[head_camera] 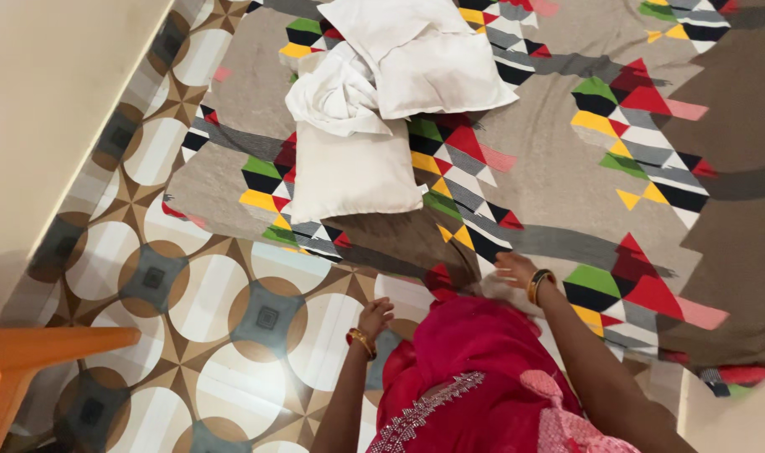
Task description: The person spreads a geometric-patterned bedsheet over a mattress, smoothing it by hand and tucking the edges along the sides. They then place two white pillows at the head of the bed.
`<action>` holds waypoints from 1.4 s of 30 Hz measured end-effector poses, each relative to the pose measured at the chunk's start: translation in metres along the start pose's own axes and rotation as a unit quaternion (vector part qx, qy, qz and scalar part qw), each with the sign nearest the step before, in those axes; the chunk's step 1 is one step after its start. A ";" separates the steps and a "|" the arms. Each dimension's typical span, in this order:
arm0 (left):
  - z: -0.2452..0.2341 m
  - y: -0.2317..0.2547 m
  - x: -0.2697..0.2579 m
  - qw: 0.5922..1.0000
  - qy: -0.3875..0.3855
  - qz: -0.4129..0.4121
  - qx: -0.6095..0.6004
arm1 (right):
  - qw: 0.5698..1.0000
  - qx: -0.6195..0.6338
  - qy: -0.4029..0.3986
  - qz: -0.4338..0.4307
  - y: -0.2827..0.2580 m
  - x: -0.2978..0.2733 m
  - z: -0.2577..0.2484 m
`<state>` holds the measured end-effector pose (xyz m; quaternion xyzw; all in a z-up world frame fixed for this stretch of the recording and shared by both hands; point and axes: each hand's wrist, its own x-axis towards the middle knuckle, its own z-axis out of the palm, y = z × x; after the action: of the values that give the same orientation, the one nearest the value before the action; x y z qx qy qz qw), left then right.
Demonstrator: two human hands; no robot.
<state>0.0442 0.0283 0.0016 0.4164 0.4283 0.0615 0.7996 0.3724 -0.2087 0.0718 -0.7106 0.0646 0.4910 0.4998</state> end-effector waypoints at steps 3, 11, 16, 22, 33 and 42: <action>0.013 0.020 0.005 1.000 -0.012 -0.018 0.005 | 0.999 0.033 0.028 0.007 -0.027 0.018 -0.001; -0.037 0.037 0.042 0.990 0.077 -0.058 0.101 | 0.999 0.049 -0.003 0.008 -0.085 0.088 0.042; -0.046 0.065 0.063 0.987 0.109 -0.049 0.108 | 0.996 0.068 -0.038 0.035 -0.094 0.123 0.082; -0.039 0.122 0.124 0.968 0.077 -0.020 0.237 | 0.995 0.064 -0.018 0.069 -0.101 0.139 0.092; -0.006 0.261 0.267 0.740 0.050 -0.014 0.671 | 0.981 0.162 0.075 0.074 -0.198 0.196 0.136; -0.055 0.325 0.370 0.732 0.000 -0.100 0.674 | 0.964 0.212 0.154 0.048 -0.299 0.324 0.185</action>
<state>0.3188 0.4401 -0.0149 0.8012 0.3966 -0.3232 0.3104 0.5941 0.2111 0.0152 -0.6514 0.2780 0.3741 0.5987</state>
